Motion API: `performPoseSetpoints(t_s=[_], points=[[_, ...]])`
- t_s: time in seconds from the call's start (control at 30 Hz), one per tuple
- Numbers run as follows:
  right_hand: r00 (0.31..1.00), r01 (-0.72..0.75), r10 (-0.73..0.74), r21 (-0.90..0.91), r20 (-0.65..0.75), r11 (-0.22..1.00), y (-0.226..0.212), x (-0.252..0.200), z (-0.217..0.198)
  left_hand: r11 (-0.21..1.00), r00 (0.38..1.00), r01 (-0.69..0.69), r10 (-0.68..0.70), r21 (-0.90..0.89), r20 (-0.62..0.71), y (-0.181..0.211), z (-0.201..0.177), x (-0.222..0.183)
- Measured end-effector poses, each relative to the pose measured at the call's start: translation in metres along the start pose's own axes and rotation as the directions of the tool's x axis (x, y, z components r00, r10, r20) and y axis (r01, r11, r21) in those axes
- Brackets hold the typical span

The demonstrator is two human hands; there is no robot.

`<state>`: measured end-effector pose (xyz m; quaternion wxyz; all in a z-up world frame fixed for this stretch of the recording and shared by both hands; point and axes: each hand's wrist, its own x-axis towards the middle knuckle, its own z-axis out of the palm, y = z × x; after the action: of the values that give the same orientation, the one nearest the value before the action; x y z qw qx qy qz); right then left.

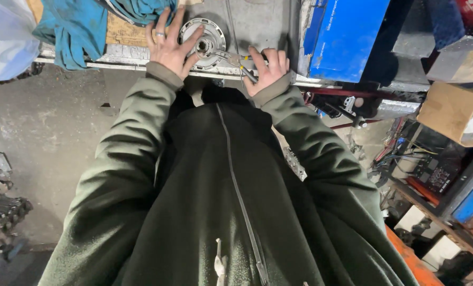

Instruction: The person works on a circular clutch assembly at a workshop bench, holding and turning the drum by hand and using a long rod to lever inside it. They reposition the assembly, then use pliers and a screwdriver to grip and work on components at its center.

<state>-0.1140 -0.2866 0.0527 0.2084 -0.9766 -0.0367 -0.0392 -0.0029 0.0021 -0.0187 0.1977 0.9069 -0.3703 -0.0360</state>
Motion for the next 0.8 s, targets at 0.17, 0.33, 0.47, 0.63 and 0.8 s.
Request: performPoseSetpoints(t_s=[0.17, 0.33, 0.47, 0.63, 0.8], points=[[1.000, -0.025, 0.025, -0.035, 0.006, 0.999, 0.001, -0.004, 0.020, 0.992, 0.999, -0.019, 0.024, 0.127, -0.043, -0.014, 0.015, -0.012], [1.000, -0.026, 0.027, -0.064, 0.015, 0.998, 0.001, -0.003, 0.020, 0.995, 0.999, -0.041, 0.043, 0.095, -0.017, -0.009, 0.004, -0.012], [0.999, -0.020, 0.024, -0.091, 0.042, 0.996, -0.005, 0.004, 0.014, 0.999, 0.999, -0.033, 0.032, -0.010, -0.037, -0.006, 0.000, -0.010], [0.995, -0.034, 0.045, -0.125, 0.085, 0.992, -0.011, 0.009, 0.005, 1.000, 0.999, -0.024, 0.025, 0.015, -0.038, -0.002, -0.001, -0.007], [0.993, 0.001, 0.021, -0.181, 0.120, 0.984, -0.024, 0.016, -0.005, 0.877, 0.979, -0.125, 0.186, 0.465, -0.089, -0.008, 0.028, -0.005]])
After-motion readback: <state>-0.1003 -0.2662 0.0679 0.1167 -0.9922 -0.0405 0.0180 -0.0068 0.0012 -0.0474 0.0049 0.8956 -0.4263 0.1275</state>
